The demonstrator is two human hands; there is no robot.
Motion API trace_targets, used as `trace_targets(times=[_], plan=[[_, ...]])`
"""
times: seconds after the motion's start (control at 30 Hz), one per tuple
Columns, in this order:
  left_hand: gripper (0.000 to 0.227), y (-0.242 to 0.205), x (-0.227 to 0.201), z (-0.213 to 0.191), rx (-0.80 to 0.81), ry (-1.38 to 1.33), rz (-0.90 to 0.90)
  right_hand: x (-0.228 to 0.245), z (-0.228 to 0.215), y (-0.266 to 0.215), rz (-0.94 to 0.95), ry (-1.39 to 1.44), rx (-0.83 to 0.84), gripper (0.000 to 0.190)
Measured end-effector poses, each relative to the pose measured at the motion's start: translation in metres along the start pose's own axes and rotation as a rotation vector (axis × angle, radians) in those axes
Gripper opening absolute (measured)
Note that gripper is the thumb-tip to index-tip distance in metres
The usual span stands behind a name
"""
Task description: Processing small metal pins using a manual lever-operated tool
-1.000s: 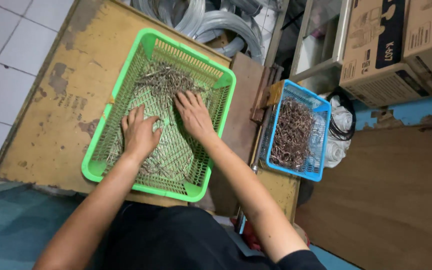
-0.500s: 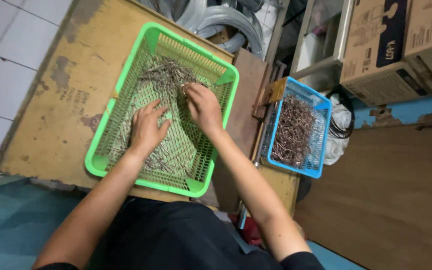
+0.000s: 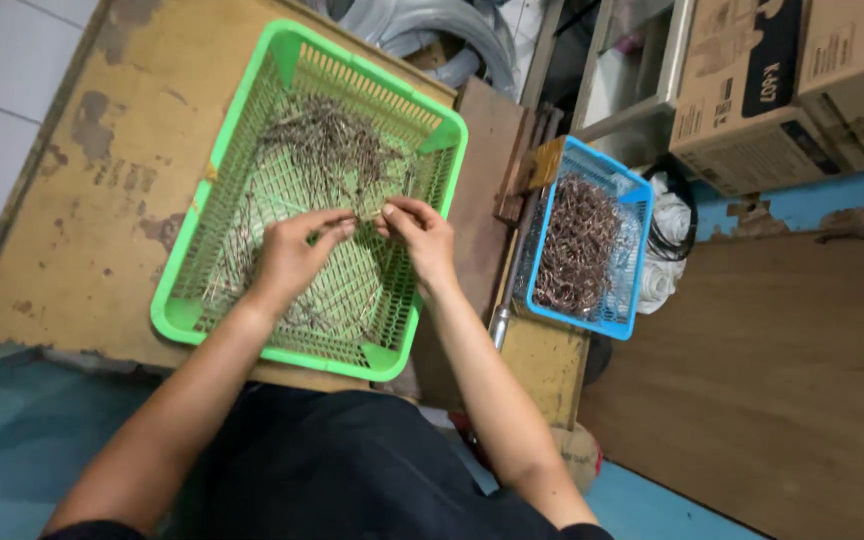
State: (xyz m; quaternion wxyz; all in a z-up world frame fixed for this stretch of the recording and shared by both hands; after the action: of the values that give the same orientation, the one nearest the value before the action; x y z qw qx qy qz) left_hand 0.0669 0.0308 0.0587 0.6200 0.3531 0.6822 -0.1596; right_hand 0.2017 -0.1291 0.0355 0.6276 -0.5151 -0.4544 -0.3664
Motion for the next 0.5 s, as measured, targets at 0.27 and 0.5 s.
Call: trace_targets(times=[0.27, 0.5], plan=[[0.017, 0.019, -0.006, -0.008, -0.041, -0.038, 0.013, 0.013, 0.010, 0.002, -0.359, -0.343, 0.154, 0.032], [0.014, 0.009, 0.004, -0.010, -0.033, -0.164, -0.010, 0.029, 0.018, -0.023, -0.344, -0.159, 0.240, 0.020]])
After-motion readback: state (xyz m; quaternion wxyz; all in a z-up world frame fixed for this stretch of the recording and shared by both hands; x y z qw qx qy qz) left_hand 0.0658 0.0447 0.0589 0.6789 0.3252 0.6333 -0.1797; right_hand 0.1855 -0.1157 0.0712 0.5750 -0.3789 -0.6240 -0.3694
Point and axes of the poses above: each hand's wrist, its own y-axis towards the middle knuckle, its own z-axis out of the palm, x = y × z, the point moved 8 cm from there along y, towards the middle knuckle, and after that the axes turned 12 degrees about -x, right-handed, at the moved point
